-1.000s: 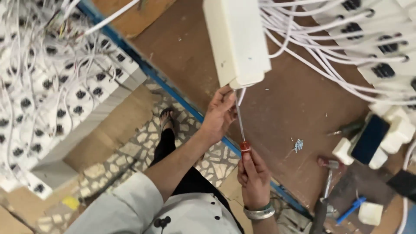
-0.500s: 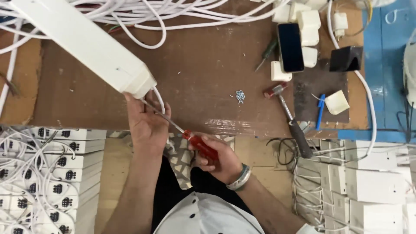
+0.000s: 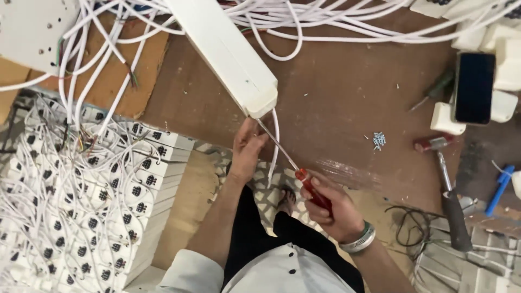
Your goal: Assembling white plastic electrical enclosures using a manual screwdriver to secure components and wires.
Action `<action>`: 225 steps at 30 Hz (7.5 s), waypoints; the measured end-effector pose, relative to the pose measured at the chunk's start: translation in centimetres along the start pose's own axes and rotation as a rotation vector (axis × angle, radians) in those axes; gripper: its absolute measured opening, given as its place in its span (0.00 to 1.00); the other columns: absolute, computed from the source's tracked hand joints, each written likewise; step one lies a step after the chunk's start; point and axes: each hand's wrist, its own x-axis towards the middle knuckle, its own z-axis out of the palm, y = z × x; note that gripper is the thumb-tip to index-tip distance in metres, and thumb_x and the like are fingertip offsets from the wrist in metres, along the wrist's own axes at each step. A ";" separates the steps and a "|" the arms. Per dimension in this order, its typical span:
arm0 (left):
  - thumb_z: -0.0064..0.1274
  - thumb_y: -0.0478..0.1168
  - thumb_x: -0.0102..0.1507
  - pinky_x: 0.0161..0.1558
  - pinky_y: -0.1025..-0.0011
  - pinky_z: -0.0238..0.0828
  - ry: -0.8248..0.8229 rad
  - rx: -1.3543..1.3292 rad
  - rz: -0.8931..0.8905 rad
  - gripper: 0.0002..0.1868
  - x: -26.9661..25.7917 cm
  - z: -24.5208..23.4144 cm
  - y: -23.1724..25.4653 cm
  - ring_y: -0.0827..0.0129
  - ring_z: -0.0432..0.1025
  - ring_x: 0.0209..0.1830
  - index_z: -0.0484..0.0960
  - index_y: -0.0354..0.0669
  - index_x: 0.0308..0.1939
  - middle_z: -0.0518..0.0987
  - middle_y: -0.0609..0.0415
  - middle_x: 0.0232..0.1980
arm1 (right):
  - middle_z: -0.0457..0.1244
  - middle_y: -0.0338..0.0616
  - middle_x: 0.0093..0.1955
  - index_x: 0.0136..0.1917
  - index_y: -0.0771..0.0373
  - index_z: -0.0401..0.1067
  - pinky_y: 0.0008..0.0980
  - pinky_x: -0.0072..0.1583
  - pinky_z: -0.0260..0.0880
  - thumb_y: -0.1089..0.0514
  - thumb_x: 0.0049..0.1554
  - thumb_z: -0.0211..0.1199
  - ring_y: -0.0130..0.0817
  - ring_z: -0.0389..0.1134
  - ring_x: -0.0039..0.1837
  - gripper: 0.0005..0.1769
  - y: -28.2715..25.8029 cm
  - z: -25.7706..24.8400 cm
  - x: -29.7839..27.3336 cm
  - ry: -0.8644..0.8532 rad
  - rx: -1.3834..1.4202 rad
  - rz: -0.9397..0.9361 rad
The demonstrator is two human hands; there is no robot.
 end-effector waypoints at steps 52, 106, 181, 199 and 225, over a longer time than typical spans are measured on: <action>0.56 0.39 0.70 0.32 0.78 0.61 0.202 -0.109 -0.115 0.09 0.4 3.4 1.6 0.81 0.63 0.30 0.78 0.40 0.51 0.70 0.64 0.32 | 0.69 0.43 0.47 0.66 0.63 0.73 0.31 0.39 0.65 0.55 0.59 0.69 0.34 0.65 0.40 0.23 2.3 1.1 0.4 0.502 -1.209 -0.741; 0.47 0.49 0.73 0.33 0.77 0.64 0.289 -0.143 -0.065 0.18 0.2 5.1 0.3 0.81 0.61 0.29 0.76 0.43 0.62 0.67 0.65 0.31 | 0.67 0.42 0.43 0.65 0.67 0.69 0.25 0.36 0.63 0.58 0.69 0.63 0.27 0.62 0.36 0.15 3.4 -1.6 -0.4 0.232 -0.685 -0.525; 0.54 0.47 0.69 0.39 0.76 0.66 0.277 -0.440 -0.222 0.18 0.2 4.4 -0.3 0.81 0.67 0.37 0.73 0.56 0.62 0.78 0.64 0.44 | 0.68 0.40 0.45 0.71 0.56 0.67 0.27 0.39 0.70 0.60 0.58 0.65 0.28 0.69 0.40 0.28 1.4 3.4 -0.8 0.473 -1.463 -0.737; 0.52 0.45 0.70 0.40 0.77 0.70 0.250 -0.478 -0.222 0.18 -0.2 4.7 1.0 0.83 0.70 0.37 0.70 0.55 0.64 0.79 0.65 0.44 | 0.66 0.42 0.46 0.66 0.61 0.73 0.30 0.41 0.68 0.60 0.61 0.61 0.26 0.65 0.39 0.20 2.8 4.1 -0.5 0.408 -1.602 -1.051; 0.53 0.46 0.73 0.40 0.78 0.64 0.292 -0.517 -0.148 0.12 0.5 4.8 -0.9 0.82 0.66 0.36 0.74 0.54 0.59 0.78 0.67 0.41 | 0.60 0.42 0.35 0.60 0.72 0.74 0.24 0.29 0.54 0.44 0.66 0.60 0.25 0.58 0.30 0.26 1.1 -1.3 -0.2 0.079 -0.150 -0.194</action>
